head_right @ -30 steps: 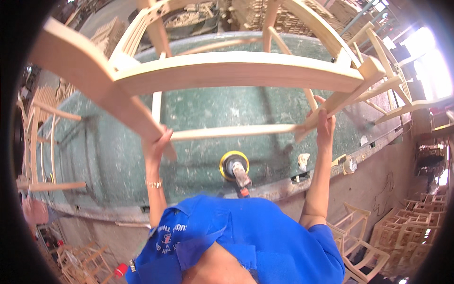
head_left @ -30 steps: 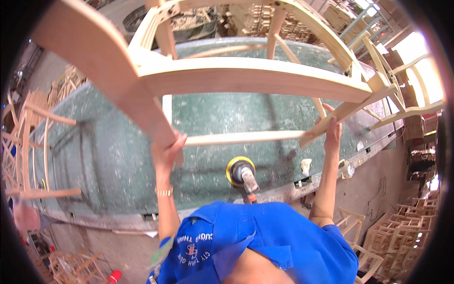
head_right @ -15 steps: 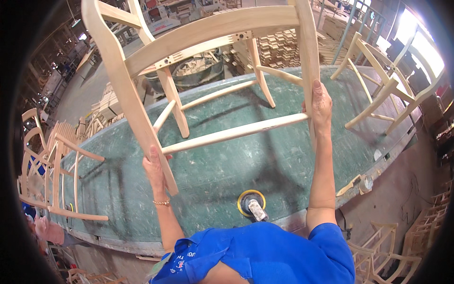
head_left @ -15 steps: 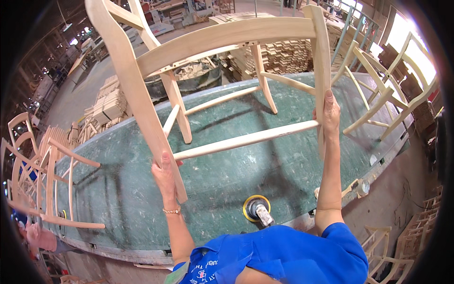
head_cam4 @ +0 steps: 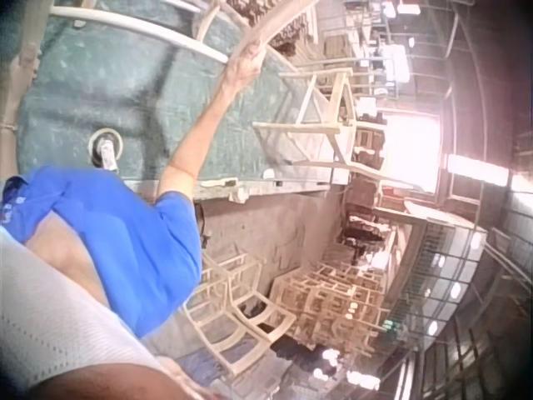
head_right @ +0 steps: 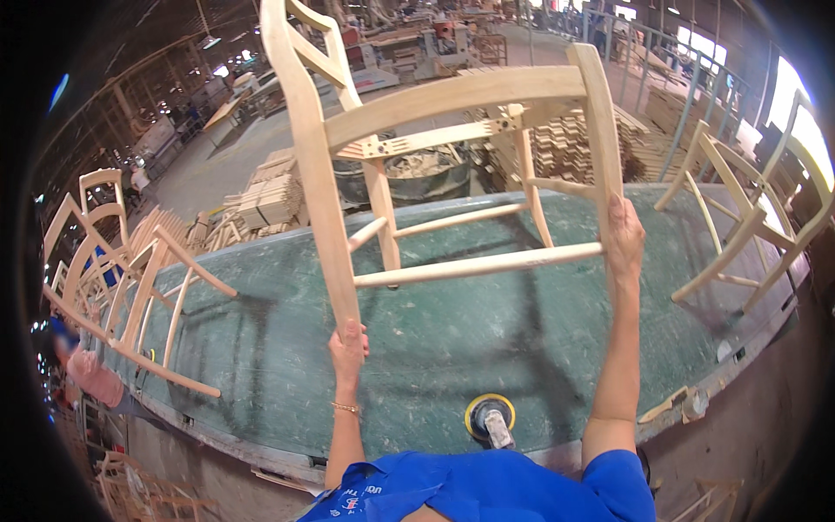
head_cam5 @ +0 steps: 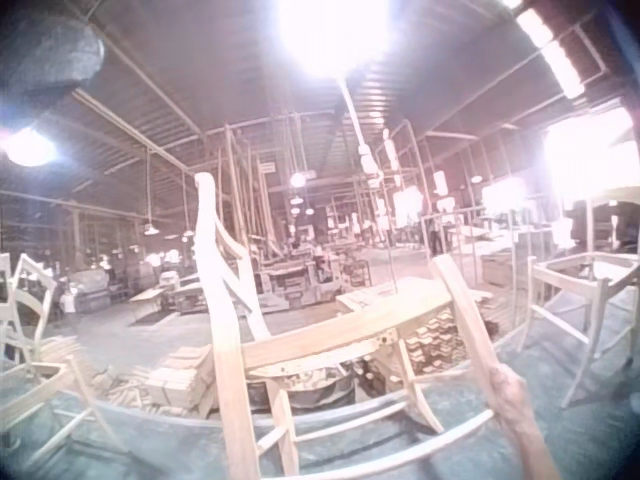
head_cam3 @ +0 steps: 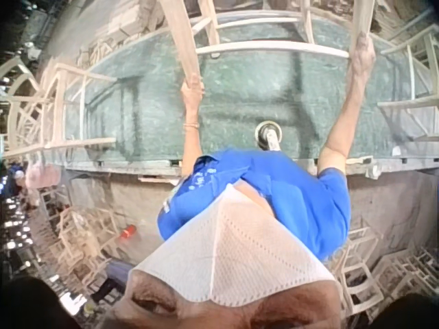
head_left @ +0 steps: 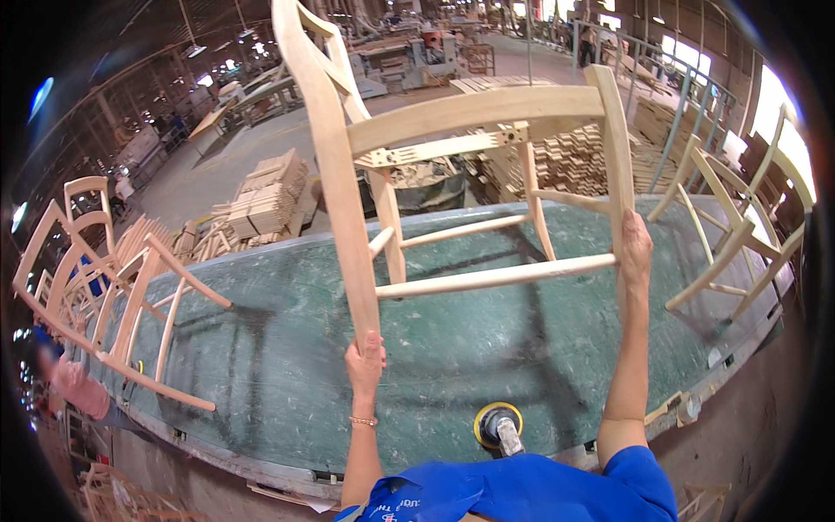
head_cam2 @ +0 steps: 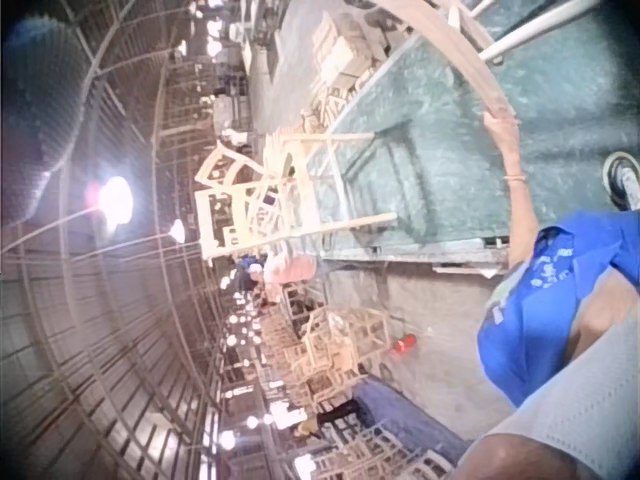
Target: The person uses a handheld orbital sander to smooth the surfaces of wooden chair frames. They reposition the chair multiple times to access different legs and rails, then switch to a smaller sanding tool for detailed work on curved edges.
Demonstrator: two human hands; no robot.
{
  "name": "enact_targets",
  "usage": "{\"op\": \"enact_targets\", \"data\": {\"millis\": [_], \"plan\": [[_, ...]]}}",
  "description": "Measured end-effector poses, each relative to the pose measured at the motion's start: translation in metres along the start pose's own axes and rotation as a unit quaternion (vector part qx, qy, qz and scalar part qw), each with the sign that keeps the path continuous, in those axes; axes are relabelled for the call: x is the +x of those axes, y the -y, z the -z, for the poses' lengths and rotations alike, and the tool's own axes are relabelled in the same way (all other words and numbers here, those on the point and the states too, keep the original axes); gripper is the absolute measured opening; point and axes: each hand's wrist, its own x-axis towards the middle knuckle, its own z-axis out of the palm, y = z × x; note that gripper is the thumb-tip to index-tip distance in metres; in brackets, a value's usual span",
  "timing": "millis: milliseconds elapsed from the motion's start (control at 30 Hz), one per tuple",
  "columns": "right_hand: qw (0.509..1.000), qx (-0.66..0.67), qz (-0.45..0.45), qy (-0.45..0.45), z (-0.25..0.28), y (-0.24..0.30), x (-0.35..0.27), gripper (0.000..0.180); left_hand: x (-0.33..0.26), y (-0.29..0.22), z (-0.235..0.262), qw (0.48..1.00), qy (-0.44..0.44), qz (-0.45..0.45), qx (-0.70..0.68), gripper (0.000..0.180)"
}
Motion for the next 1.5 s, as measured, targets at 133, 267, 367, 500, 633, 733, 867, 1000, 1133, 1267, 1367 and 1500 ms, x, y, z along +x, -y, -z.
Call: {"op": "enact_targets", "data": {"millis": [133,267,367,500,633,733,867,1000,1133,1267,1367,1500], "plan": [[1.000,0.024,-0.012,-0.001,0.003,0.000,-0.005,0.051,-0.004,-0.001,0.001,1.000,-0.001,0.011,0.004,0.052],[1.000,0.019,-0.013,-0.012,0.009,-0.005,-0.009,0.053,-0.008,0.002,0.001,1.000,0.005,0.008,0.000,0.050],[1.000,0.002,0.000,-0.030,0.011,-0.008,-0.016,0.054,-0.010,0.005,0.001,1.000,0.011,0.017,-0.001,0.049],[0.999,0.019,-0.039,-0.023,0.011,-0.006,-0.039,0.060,-0.014,0.013,0.009,1.000,0.007,0.020,-0.006,0.050],[0.994,0.026,-0.096,-0.036,0.017,-0.035,-0.069,0.066,-0.022,0.019,0.013,0.999,-0.002,0.027,-0.023,0.050],[0.992,0.009,-0.116,-0.051,0.046,-0.096,-0.096,0.066,-0.027,0.018,0.009,0.999,0.006,0.037,-0.026,0.050],[0.964,-0.050,-0.181,-0.190,0.077,-0.165,-0.148,0.065,-0.032,0.022,0.006,1.000,0.015,0.024,-0.010,0.054],[0.911,-0.042,-0.396,-0.111,0.096,-0.195,-0.215,0.041,-0.038,0.024,0.005,1.000,0.006,0.023,-0.010,0.058],[0.877,0.065,-0.468,0.091,0.061,-0.185,-0.282,0.028,-0.060,0.025,0.004,0.995,-0.065,0.010,0.077,0.059],[0.881,0.112,-0.374,0.269,0.007,-0.101,-0.279,0.032,-0.098,0.014,-0.035,0.989,-0.065,-0.028,0.126,0.059],[0.887,0.161,-0.257,0.348,-0.038,-0.023,-0.250,0.044,-0.125,0.010,-0.065,0.991,-0.053,-0.019,0.122,0.058],[0.852,0.230,-0.162,0.442,-0.105,0.016,-0.234,0.053,-0.126,0.025,-0.074,0.994,-0.014,-0.033,0.101,0.046]]}}
